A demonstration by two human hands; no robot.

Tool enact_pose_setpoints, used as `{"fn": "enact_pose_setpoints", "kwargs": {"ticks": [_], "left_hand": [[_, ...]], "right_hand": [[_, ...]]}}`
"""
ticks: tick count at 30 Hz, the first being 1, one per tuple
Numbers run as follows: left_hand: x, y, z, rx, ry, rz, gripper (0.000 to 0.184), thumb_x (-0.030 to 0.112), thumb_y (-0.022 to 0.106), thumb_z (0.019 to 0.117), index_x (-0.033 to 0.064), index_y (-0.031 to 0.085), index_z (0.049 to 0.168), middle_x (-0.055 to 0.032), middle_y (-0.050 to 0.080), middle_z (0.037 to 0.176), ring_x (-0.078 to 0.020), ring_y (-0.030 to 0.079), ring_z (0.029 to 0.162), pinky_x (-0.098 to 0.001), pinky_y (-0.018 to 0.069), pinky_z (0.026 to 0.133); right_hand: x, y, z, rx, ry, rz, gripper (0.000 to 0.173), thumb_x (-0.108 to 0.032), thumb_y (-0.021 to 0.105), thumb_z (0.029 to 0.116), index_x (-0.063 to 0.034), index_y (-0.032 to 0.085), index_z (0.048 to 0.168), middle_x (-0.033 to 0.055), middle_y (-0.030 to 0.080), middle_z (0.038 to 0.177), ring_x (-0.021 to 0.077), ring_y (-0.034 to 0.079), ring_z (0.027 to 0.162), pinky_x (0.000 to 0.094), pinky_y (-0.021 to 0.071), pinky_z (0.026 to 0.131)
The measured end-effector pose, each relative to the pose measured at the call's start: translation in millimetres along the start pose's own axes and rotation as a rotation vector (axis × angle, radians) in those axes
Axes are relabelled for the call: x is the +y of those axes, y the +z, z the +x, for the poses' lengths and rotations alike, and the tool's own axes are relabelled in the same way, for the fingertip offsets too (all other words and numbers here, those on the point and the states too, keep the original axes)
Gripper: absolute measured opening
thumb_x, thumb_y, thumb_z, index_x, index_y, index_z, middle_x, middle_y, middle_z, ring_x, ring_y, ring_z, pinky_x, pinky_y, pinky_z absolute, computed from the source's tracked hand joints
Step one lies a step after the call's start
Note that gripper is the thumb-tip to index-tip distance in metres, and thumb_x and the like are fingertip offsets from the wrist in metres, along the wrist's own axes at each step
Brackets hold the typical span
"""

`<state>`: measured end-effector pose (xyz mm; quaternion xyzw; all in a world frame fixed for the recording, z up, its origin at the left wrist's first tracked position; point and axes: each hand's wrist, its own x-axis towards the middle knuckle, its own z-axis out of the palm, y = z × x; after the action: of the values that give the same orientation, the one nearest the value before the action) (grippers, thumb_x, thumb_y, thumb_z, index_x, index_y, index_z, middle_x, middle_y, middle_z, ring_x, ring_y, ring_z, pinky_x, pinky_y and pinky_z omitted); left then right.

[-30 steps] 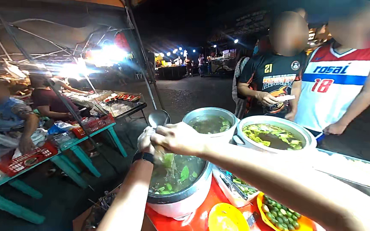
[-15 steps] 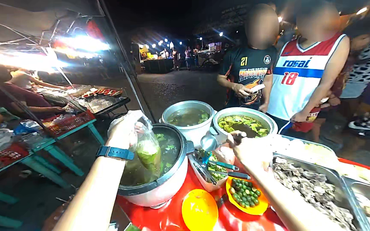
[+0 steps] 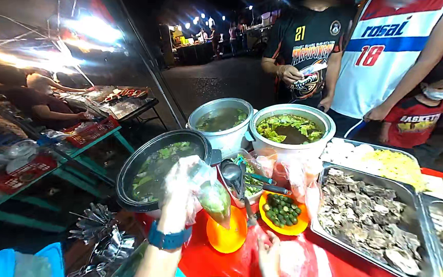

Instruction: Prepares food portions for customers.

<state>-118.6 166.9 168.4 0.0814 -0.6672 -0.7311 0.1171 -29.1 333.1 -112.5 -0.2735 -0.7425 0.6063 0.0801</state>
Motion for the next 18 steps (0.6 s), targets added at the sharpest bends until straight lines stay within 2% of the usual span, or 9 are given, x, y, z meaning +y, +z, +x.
{"fn": "enact_pose_setpoints", "kwargs": {"ticks": [2, 4, 7, 9, 11, 13, 16, 17, 18], "left_hand": [[-32, 7, -2, 0.049, -0.078, 0.016, 0.029, 0.030, 0.048, 0.1088, 0.0115, 0.068, 0.121, -0.0072, 0.070, 0.094, -0.0127, 0.061, 0.061, -0.0266, 0.0516, 0.050], [-70, 5, 1, 0.050, -0.120, 0.021, 0.032, 0.028, 0.048, 0.1093, 0.0065, 0.066, 0.126, -0.0130, 0.072, 0.104, -0.0206, 0.068, 0.076, -0.0351, 0.0573, 0.061], [-118, 6, -1, 0.057, -0.129, 0.081, 0.032, 0.021, 0.043, 0.1109, 0.0008, 0.062, 0.128, -0.0148, 0.070, 0.110, -0.0197, 0.067, 0.081, -0.0344, 0.0562, 0.065], [-142, 5, -7, 0.050, -0.146, 0.110, 0.033, 0.019, 0.041, 0.1113, -0.0020, 0.061, 0.127, -0.0160, 0.069, 0.110, -0.0199, 0.067, 0.086, -0.0363, 0.0575, 0.073], [-161, -2, -11, 0.025, -0.164, 0.124, 0.035, 0.019, 0.039, 0.1118, -0.0034, 0.061, 0.126, -0.0168, 0.069, 0.112, -0.0213, 0.068, 0.094, -0.0383, 0.0578, 0.082], [-176, -10, -15, 0.053, -0.170, 0.156, 0.035, 0.020, 0.039, 0.1116, -0.0019, 0.063, 0.123, -0.0142, 0.069, 0.107, -0.0184, 0.066, 0.088, -0.0349, 0.0561, 0.077], [-188, -26, -19, 0.073, -0.215, 0.208, 0.035, 0.020, 0.041, 0.1110, -0.0015, 0.064, 0.125, -0.0153, 0.068, 0.114, -0.0198, 0.066, 0.096, -0.0381, 0.0556, 0.085], [-188, -30, -21, 0.091, -0.245, 0.211, 0.035, 0.022, 0.042, 0.1109, -0.0006, 0.063, 0.127, -0.0150, 0.068, 0.115, -0.0192, 0.065, 0.097, -0.0378, 0.0552, 0.086], [-184, -31, -24, 0.124, -0.268, 0.201, 0.035, 0.024, 0.043, 0.1111, 0.0006, 0.062, 0.129, -0.0135, 0.067, 0.111, -0.0167, 0.064, 0.088, -0.0344, 0.0543, 0.077]], "right_hand": [[17, 21, 3, -0.045, 0.161, 0.033, 0.063, -0.012, 0.066, 0.0958, 0.0085, 0.039, 0.149, 0.0390, 0.044, 0.145, 0.0519, 0.050, 0.131, 0.0598, 0.0440, 0.109], [27, 47, 8, -0.144, 0.279, 0.115, 0.063, -0.015, 0.067, 0.0955, 0.0063, 0.041, 0.148, 0.0338, 0.057, 0.132, 0.0449, 0.061, 0.118, 0.0582, 0.0514, 0.099], [23, 73, 14, -0.333, 0.417, 0.191, 0.062, -0.014, 0.064, 0.1009, -0.0037, 0.035, 0.154, 0.0271, 0.065, 0.117, 0.0368, 0.070, 0.094, 0.0535, 0.0583, 0.080], [21, 78, 17, -0.379, 0.402, 0.081, 0.062, -0.006, 0.060, 0.0996, -0.0068, 0.036, 0.156, 0.0222, 0.068, 0.105, 0.0326, 0.070, 0.085, 0.0507, 0.0581, 0.078], [22, 74, 15, -0.421, 0.362, 0.000, 0.059, -0.006, 0.059, 0.0994, -0.0076, 0.041, 0.156, 0.0203, 0.071, 0.103, 0.0302, 0.070, 0.084, 0.0493, 0.0580, 0.081], [26, 63, 9, -0.382, 0.350, -0.019, 0.051, -0.005, 0.056, 0.1007, -0.0058, 0.047, 0.151, 0.0182, 0.073, 0.104, 0.0269, 0.072, 0.085, 0.0461, 0.0591, 0.081], [28, 41, -7, -0.255, 0.291, -0.033, 0.046, -0.008, 0.061, 0.0991, 0.0016, 0.053, 0.143, 0.0246, 0.066, 0.125, 0.0360, 0.067, 0.111, 0.0528, 0.0532, 0.099], [16, 36, -17, -0.243, 0.290, -0.021, 0.037, -0.014, 0.061, 0.1006, 0.0035, 0.059, 0.133, 0.0239, 0.067, 0.118, 0.0354, 0.067, 0.107, 0.0536, 0.0527, 0.096], [-3, 33, -28, -0.283, 0.320, 0.011, 0.034, -0.025, 0.059, 0.1039, 0.0027, 0.065, 0.122, 0.0191, 0.070, 0.106, 0.0299, 0.067, 0.096, 0.0507, 0.0532, 0.086]]}}
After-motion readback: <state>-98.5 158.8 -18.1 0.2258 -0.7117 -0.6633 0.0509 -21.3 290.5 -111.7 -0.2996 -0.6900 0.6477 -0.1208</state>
